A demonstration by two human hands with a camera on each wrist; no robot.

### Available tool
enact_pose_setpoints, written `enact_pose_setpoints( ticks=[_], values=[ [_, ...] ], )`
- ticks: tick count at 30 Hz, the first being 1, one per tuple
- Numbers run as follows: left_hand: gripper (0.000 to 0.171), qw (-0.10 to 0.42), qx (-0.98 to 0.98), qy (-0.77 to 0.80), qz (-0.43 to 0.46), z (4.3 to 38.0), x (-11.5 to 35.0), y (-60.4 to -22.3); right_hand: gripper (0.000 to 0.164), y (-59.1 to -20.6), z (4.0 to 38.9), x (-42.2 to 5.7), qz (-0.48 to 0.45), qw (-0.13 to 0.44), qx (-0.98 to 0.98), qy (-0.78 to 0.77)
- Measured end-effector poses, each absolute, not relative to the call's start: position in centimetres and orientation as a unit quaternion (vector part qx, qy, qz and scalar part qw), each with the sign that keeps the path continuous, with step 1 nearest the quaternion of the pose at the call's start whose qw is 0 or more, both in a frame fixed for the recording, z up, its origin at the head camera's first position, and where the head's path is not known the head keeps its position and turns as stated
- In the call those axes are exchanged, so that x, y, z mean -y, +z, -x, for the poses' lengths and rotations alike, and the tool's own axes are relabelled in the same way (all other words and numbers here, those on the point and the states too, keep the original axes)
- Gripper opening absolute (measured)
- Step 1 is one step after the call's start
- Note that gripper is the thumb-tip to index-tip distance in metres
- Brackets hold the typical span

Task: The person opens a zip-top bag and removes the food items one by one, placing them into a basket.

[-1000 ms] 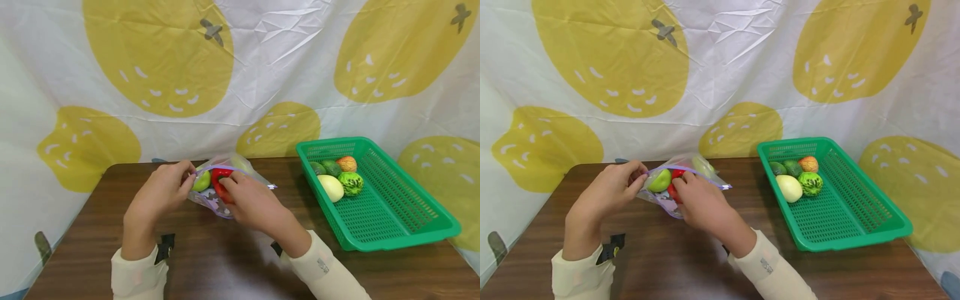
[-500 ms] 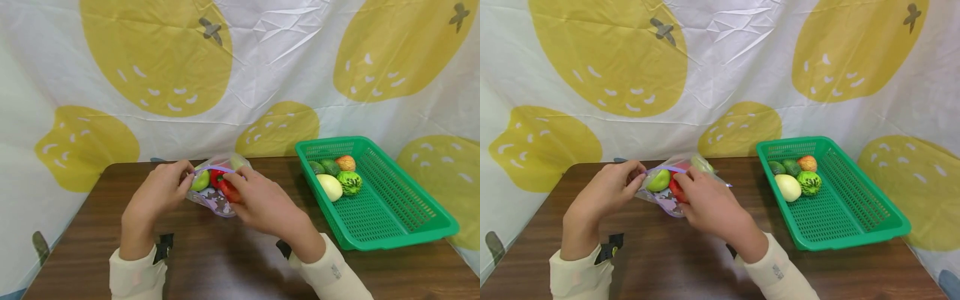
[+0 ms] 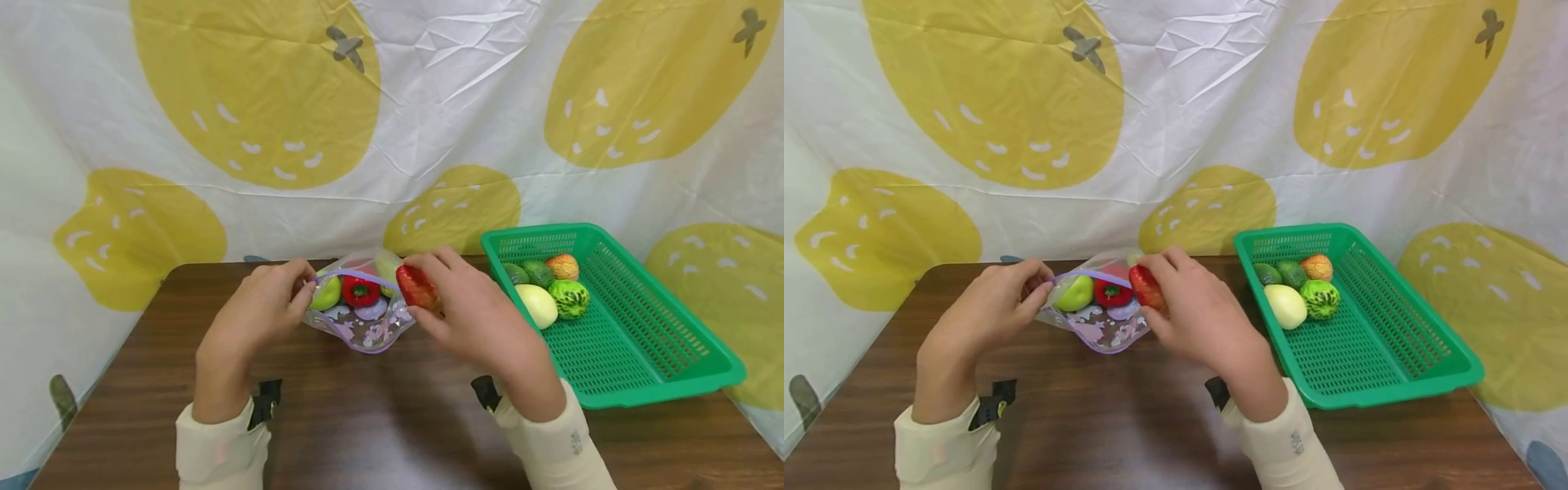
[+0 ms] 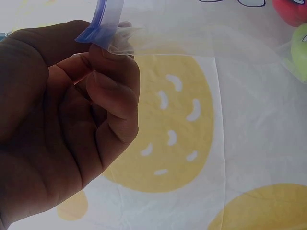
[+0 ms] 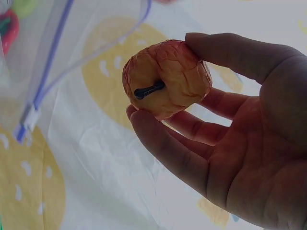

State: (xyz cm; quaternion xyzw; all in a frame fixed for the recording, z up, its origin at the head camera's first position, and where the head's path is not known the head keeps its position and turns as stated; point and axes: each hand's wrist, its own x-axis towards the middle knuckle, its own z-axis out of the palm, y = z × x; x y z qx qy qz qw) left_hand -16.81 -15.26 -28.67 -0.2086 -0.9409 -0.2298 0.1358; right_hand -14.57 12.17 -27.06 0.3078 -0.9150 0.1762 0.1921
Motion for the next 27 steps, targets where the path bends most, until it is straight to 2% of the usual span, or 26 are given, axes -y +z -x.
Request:
enact_pose_setpoints(
  ticks=[10, 22, 27],
  values=[
    [0.014, 0.13, 0.94, -0.234, 0.209, 16.8, 15.3, -28.6, 0.054, -25.9, 14.8, -14.8, -0.276, 0.201, 0.916, 0.21],
    [0.015, 0.122, 0.94, -0.241, 0.207, 16.9, 15.4, -28.6, 0.057, -25.1, 14.3, -17.7, -0.217, 0.242, 0.916, 0.233],
    [0.015, 0.126, 0.94, -0.239, 0.209, 16.9, 15.4, -28.5, 0.059, -25.0, 14.1, -18.8, -0.196, 0.237, 0.925, 0.223]
  ],
)
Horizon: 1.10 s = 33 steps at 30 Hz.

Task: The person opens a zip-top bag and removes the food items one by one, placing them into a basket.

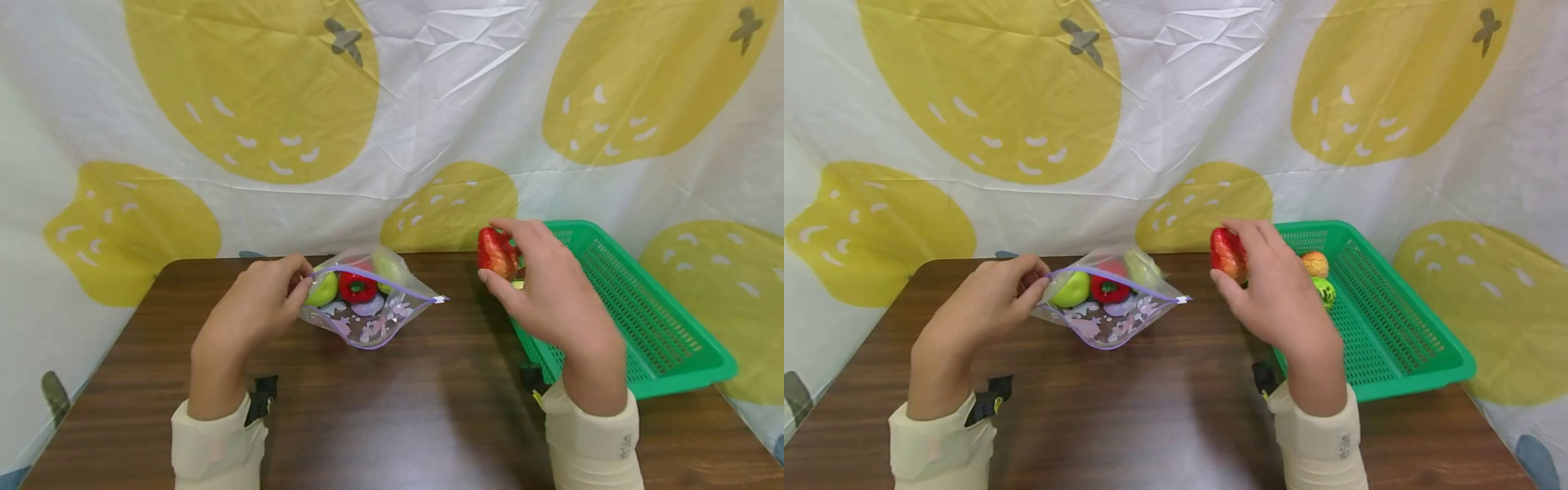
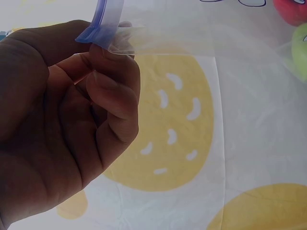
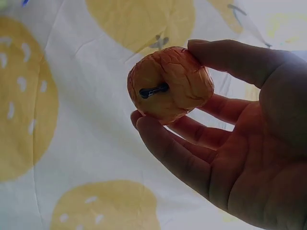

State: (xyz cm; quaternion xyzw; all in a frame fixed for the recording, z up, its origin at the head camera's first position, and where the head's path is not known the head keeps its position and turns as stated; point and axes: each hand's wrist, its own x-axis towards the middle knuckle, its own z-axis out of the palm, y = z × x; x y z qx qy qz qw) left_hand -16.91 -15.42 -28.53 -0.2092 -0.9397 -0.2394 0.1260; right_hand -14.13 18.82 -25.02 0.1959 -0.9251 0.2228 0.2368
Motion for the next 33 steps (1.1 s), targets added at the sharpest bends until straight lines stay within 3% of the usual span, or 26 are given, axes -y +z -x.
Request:
enact_pose_setpoints(
  ticks=[10, 21, 26, 33],
  values=[
    [0.014, 0.122, 0.94, -0.24, 0.208, 17.0, 15.4, -28.4, 0.053, -23.6, 14.7, -21.1, -0.24, 0.206, 0.946, 0.073],
    [0.014, 0.123, 0.94, -0.244, 0.206, 17.0, 15.7, -28.6, 0.028, -23.7, 17.0, -23.7, -0.253, 0.072, 0.965, 0.013],
    [0.013, 0.12, 0.94, -0.245, 0.205, 16.9, 15.6, -28.7, 0.032, -25.0, 18.4, -25.3, -0.233, 0.004, 0.972, 0.006],
    [0.013, 0.121, 0.939, -0.248, 0.205, 16.9, 15.6, -28.6, 0.036, -27.6, 20.1, -26.7, -0.242, -0.045, 0.969, 0.02]
  ],
)
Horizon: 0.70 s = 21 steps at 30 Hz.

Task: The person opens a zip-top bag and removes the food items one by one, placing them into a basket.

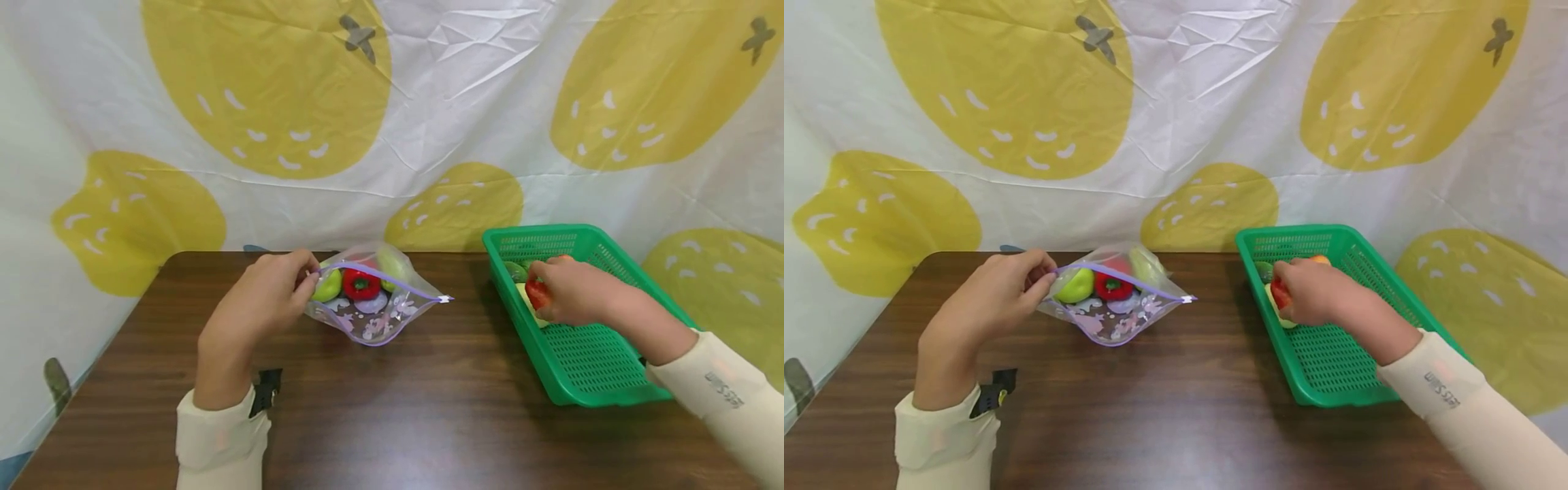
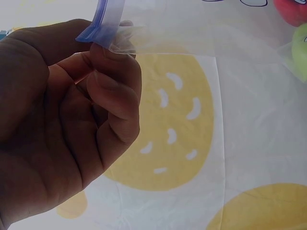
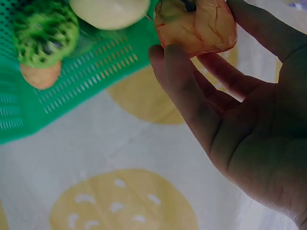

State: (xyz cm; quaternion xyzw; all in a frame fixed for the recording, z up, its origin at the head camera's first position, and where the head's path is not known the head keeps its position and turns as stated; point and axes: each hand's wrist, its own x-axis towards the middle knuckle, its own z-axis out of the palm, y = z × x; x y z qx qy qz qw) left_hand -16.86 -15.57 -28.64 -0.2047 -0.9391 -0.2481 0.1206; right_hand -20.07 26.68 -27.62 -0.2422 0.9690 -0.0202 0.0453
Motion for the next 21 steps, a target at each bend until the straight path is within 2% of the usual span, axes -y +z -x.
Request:
enact_pose_setpoints(
  ticks=[5, 16, 21],
  values=[
    [0.013, 0.112, 0.94, -0.251, 0.201, 16.8, 15.6, -28.7, 0.037, -29.0, 20.6, -27.0, 0.244, 0.083, -0.966, -0.015],
    [0.013, 0.107, 0.941, -0.254, 0.195, 16.7, 15.6, -28.5, 0.01, -30.7, 21.6, -27.6, 0.251, 0.178, -0.951, -0.021],
    [0.013, 0.107, 0.941, -0.254, 0.196, 16.7, 15.6, -28.6, 0.014, -31.2, 21.7, -27.7, 0.255, 0.192, -0.947, -0.026]
  ],
)
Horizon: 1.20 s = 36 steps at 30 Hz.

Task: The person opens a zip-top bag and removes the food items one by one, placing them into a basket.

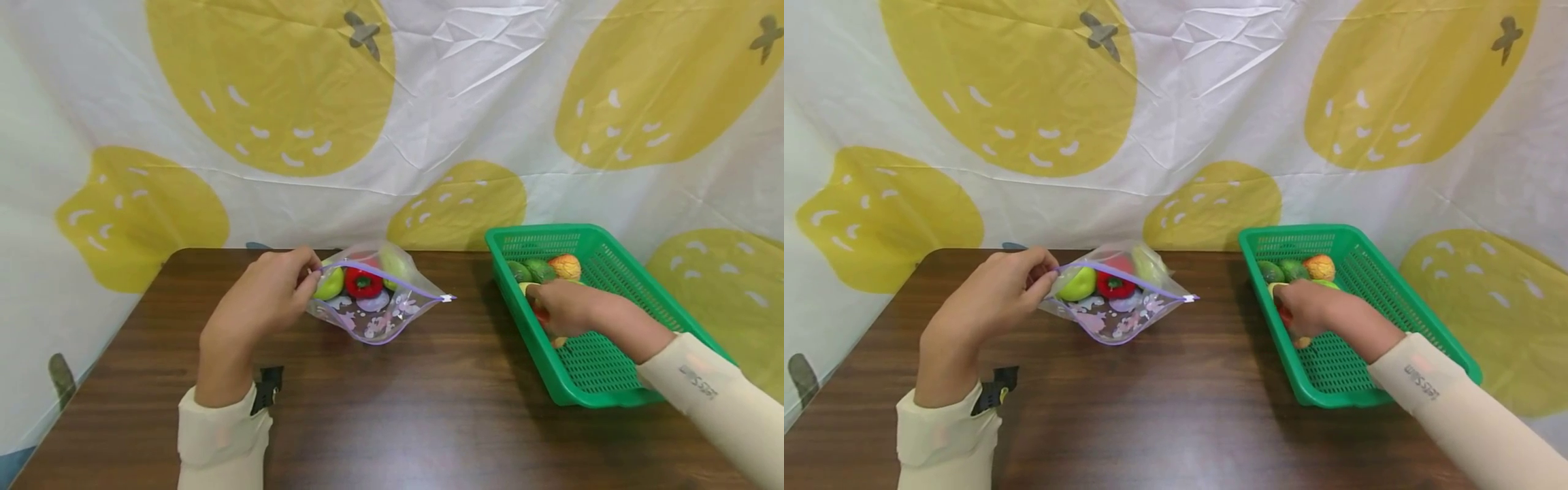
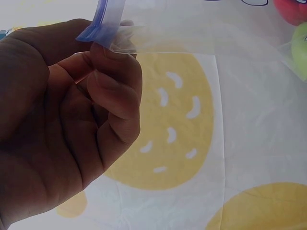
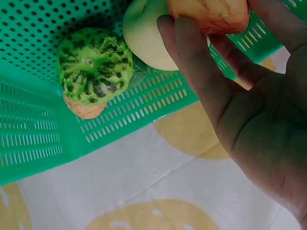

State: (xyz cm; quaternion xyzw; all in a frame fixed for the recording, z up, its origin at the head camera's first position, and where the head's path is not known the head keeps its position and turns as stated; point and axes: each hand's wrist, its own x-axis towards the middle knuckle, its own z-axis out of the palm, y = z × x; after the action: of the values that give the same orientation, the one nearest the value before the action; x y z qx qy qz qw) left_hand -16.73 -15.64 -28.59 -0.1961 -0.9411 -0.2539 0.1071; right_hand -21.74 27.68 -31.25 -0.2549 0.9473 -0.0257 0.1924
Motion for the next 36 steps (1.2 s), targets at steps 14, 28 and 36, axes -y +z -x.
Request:
enact_pose_setpoints(
  ticks=[14, 28, 36],
  values=[
    [0.013, 0.112, 0.942, -0.249, 0.193, 16.7, 15.8, -28.4, 0.024, -31.6, 21.5, -27.5, 0.27, 0.153, -0.951, 0.012],
    [0.014, 0.099, 0.944, -0.252, 0.19, 16.7, 15.8, -28.4, 0.025, -32.6, 21.8, -27.7, 0.296, 0.131, -0.945, 0.039],
    [0.014, 0.099, 0.945, -0.249, 0.185, 16.8, 15.8, -28.4, 0.027, -32.6, 22.1, -27.8, 0.3, 0.124, -0.945, 0.027]
  ],
)
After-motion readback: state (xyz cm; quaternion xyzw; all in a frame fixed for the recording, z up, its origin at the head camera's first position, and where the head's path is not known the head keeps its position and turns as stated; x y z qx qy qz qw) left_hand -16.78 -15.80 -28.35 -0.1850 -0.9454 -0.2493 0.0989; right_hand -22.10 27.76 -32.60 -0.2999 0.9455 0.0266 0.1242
